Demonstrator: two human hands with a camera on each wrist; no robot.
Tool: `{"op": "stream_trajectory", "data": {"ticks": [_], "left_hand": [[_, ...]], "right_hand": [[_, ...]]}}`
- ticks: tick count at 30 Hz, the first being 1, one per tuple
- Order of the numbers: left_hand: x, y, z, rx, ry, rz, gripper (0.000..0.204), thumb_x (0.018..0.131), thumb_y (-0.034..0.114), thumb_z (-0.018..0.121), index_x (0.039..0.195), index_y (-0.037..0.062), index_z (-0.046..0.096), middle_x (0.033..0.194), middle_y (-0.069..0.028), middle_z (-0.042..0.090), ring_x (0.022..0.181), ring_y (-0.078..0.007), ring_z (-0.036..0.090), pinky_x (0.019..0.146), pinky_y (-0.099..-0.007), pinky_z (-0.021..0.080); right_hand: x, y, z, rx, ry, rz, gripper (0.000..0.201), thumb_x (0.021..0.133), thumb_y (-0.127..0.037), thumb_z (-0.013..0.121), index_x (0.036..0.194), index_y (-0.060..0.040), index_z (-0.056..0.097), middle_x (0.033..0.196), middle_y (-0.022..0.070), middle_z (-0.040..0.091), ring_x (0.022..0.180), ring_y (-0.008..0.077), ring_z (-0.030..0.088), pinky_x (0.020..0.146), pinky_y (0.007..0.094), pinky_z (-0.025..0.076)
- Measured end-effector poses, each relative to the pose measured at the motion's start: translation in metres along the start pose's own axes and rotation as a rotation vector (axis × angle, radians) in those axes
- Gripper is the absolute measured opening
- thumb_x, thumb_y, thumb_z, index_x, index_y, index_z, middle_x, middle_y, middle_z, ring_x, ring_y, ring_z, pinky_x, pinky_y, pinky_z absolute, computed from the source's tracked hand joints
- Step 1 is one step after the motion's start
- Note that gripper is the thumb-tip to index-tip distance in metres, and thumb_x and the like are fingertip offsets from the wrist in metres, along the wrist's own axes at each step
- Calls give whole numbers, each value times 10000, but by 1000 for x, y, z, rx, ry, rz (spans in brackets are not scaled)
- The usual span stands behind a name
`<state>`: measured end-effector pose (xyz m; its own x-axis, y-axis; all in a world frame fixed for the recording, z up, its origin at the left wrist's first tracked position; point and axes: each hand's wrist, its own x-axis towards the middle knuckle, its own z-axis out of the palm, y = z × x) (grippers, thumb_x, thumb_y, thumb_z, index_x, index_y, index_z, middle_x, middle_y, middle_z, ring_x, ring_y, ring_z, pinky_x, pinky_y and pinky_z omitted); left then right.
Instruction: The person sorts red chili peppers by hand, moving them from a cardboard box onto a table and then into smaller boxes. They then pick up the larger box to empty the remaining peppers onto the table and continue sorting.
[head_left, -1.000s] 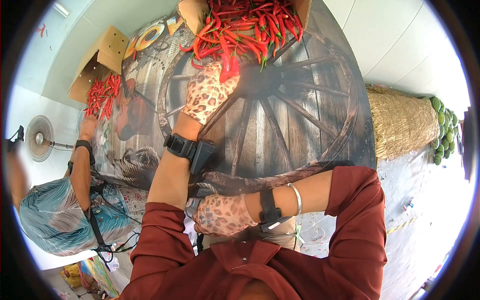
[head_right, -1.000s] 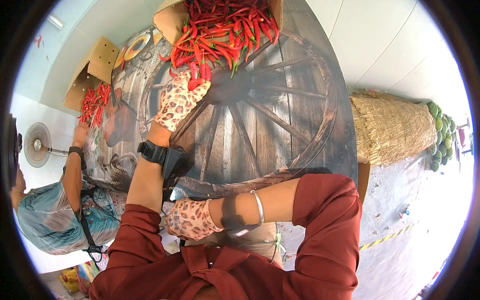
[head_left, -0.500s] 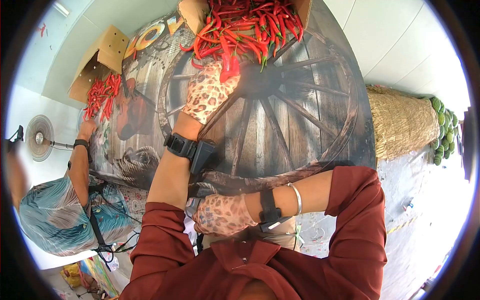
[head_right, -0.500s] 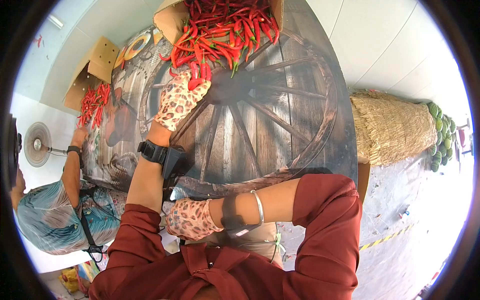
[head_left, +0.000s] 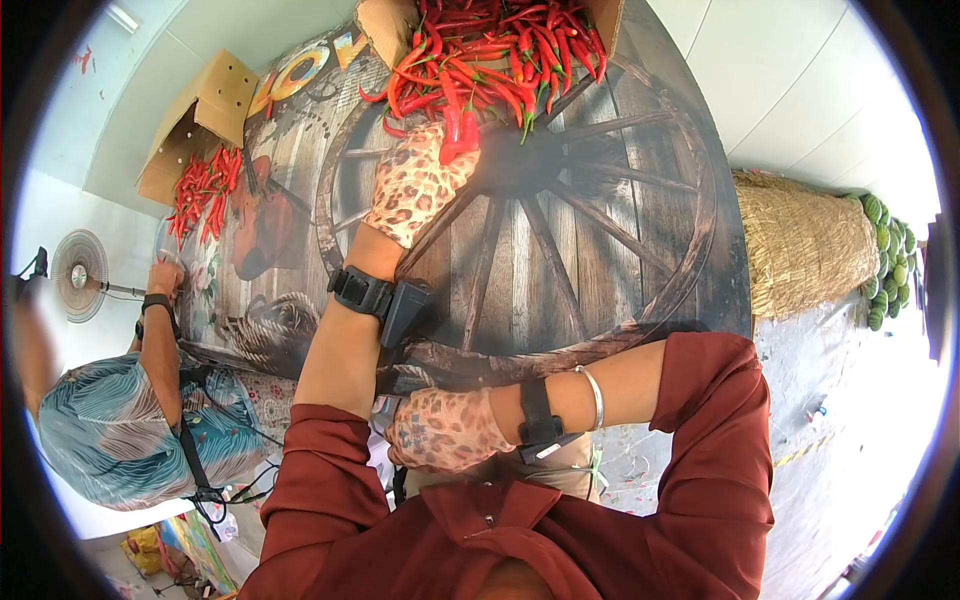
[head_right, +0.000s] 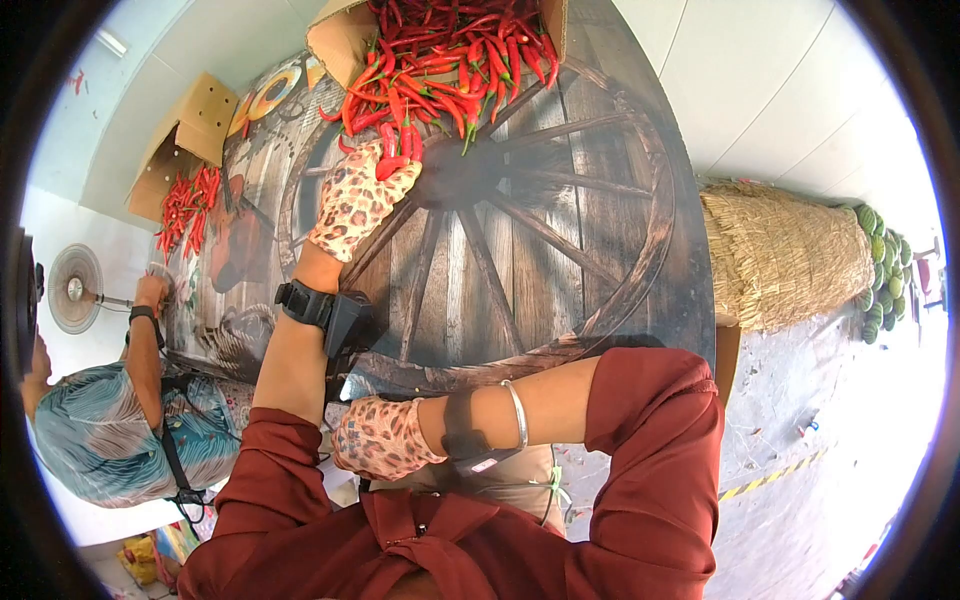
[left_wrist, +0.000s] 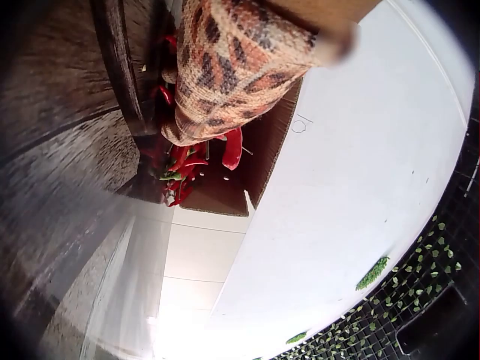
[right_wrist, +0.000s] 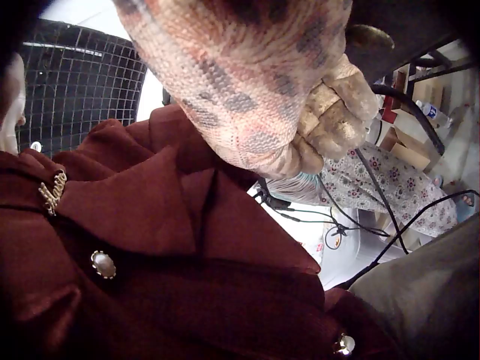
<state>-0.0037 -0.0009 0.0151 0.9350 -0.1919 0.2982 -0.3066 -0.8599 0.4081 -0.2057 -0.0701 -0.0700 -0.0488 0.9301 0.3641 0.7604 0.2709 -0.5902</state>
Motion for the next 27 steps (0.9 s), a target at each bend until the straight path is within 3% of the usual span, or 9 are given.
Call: {"op": "stream_trajectory", "data": {"ticks": [3, 5, 6, 8, 9, 14, 21, 23, 27], "left_hand": [[0, -1, 1, -19, 3, 3, 391, 774, 416, 644, 929, 58, 624, 899, -184, 644, 852, -354, 618, 721, -430, 486], [0, 1, 0, -16, 11, 10, 385, 774, 414, 645, 929, 63, 625, 902, -180, 645, 856, -353, 618, 722, -430, 486], [-1, 4, -3, -18, 0, 2, 384, 774, 415, 644, 930, 64, 627, 899, -179, 645, 856, -353, 618, 722, -428, 486], [-2, 4, -4, -19, -11, -6, 384, 774, 415, 643, 930, 65, 628, 897, -178, 645, 855, -353, 617, 723, -426, 485], [-2, 2, -3, -22, 3, 28, 391, 775, 418, 642, 930, 59, 628, 892, -182, 644, 851, -353, 617, 721, -426, 485], [-3, 5, -3, 44, -21, -16, 407, 773, 420, 643, 929, 45, 627, 875, -193, 640, 839, -356, 617, 713, -428, 483], [0, -2, 1, -10, 9, 40, 386, 784, 401, 636, 941, 48, 629, 887, -184, 642, 848, -350, 617, 722, -422, 486], [1, -8, 7, -14, 5, 37, 379, 790, 396, 631, 948, 51, 630, 891, -175, 644, 852, -346, 618, 725, -419, 487], [3, -14, 11, 10, 76, 137, 377, 792, 385, 635, 981, 58, 629, 891, -161, 648, 853, -342, 618, 734, -416, 489]], "right_hand": [[2, 0, 16, -147, -62, 1, 214, 875, -169, 418, 998, -30, 525, 926, 95, 557, 853, 216, 565, 760, 332, 469], [2, 11, 83, -215, 137, 215, 211, 870, -168, 420, 991, -31, 525, 920, 93, 557, 850, 219, 567, 762, 331, 470], [0, 10, 66, -215, 137, 215, 211, 870, -168, 420, 991, -31, 525, 920, 93, 557, 850, 219, 567, 762, 331, 470], [-5, 6, 15, -878, 246, -149, 200, 867, -172, 430, 965, -30, 530, 898, 91, 562, 829, 223, 575, 749, 327, 473], [-4, 7, 17, -878, 247, -149, 200, 867, -172, 430, 965, -30, 530, 898, 91, 562, 829, 223, 575, 749, 327, 473], [2, -11, -29, -5, 24, -3, 176, 880, -163, 444, 902, -34, 561, 840, 102, 586, 765, 245, 585, 690, 334, 479], [6, -4, -10, 101, 0, -1, 171, 860, -149, 464, 933, -29, 562, 879, 105, 591, 800, 238, 586, 713, 329, 480], [14, 23, 72, 520, -357, 457, 579, 834, -499, 442, 1293, -147, 458, 1314, 74, 456, 1235, 251, 400, 1076, 429, 259], [-1, -2, -3, 106, 30, -10, 229, 861, -121, 455, 1049, -19, 535, 1000, 92, 570, 922, 191, 566, 820, 290, 462]]}}
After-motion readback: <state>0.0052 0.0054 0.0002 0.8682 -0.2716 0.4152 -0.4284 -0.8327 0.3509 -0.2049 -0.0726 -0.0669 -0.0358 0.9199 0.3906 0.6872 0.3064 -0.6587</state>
